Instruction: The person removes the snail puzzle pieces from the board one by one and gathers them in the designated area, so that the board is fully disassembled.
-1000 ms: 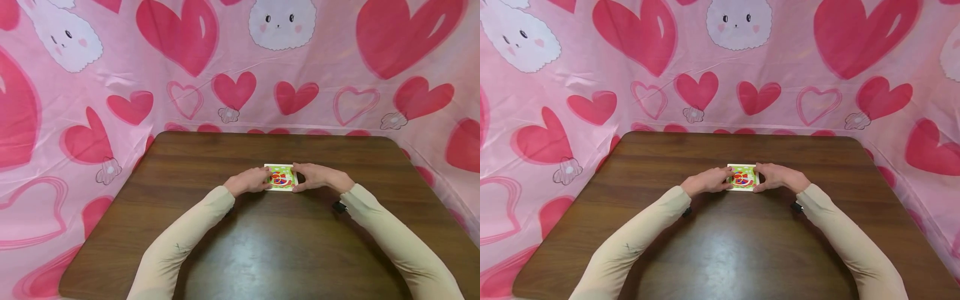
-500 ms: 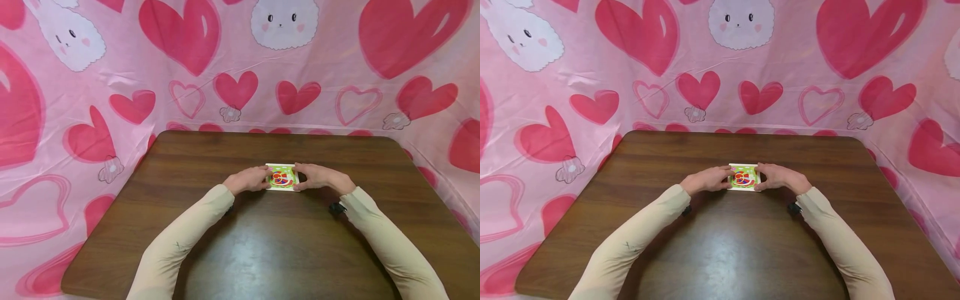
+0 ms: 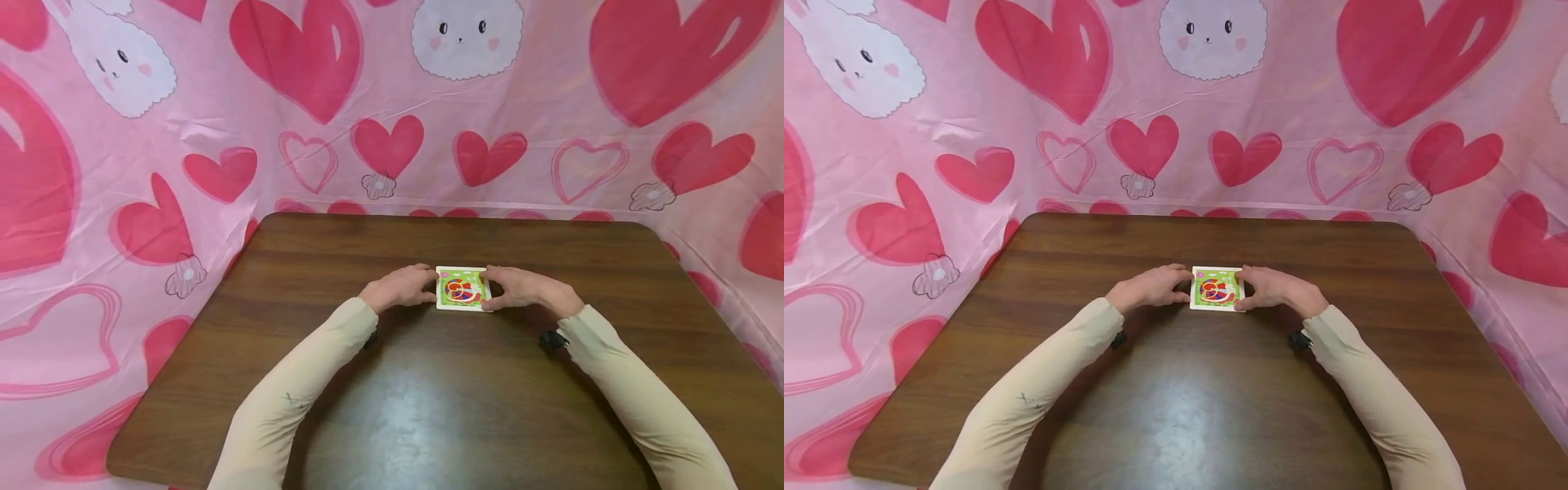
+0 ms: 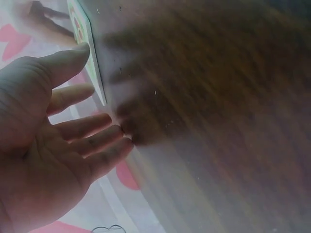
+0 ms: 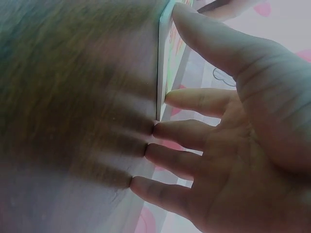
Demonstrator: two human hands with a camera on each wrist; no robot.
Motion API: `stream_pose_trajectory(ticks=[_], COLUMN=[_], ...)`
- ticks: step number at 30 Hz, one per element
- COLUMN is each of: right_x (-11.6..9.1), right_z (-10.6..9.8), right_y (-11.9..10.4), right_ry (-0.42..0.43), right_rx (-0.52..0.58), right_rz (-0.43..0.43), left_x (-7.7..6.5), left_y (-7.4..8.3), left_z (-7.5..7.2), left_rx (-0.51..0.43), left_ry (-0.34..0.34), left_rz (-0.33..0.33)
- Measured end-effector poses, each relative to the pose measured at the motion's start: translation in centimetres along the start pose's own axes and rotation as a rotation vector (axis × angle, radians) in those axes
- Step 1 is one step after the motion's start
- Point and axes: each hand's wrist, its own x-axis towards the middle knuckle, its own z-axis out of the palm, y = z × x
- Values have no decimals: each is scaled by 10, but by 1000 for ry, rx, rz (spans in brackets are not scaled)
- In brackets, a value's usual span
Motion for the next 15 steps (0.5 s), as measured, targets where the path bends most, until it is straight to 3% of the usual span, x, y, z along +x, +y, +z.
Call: stream_pose_trajectory(ticks=[8, 15], right_x=[0, 0], right_z=[1, 2], right_y=[0, 2], right_ry=[-5, 4], right_rx=[11, 13], right_rz=[9, -5], left_x=[4, 13], left_y=[-1, 2], left_z=[-1, -3], left_rx=[8, -31], left_ry=[80, 81], left_rz=[-23, -55])
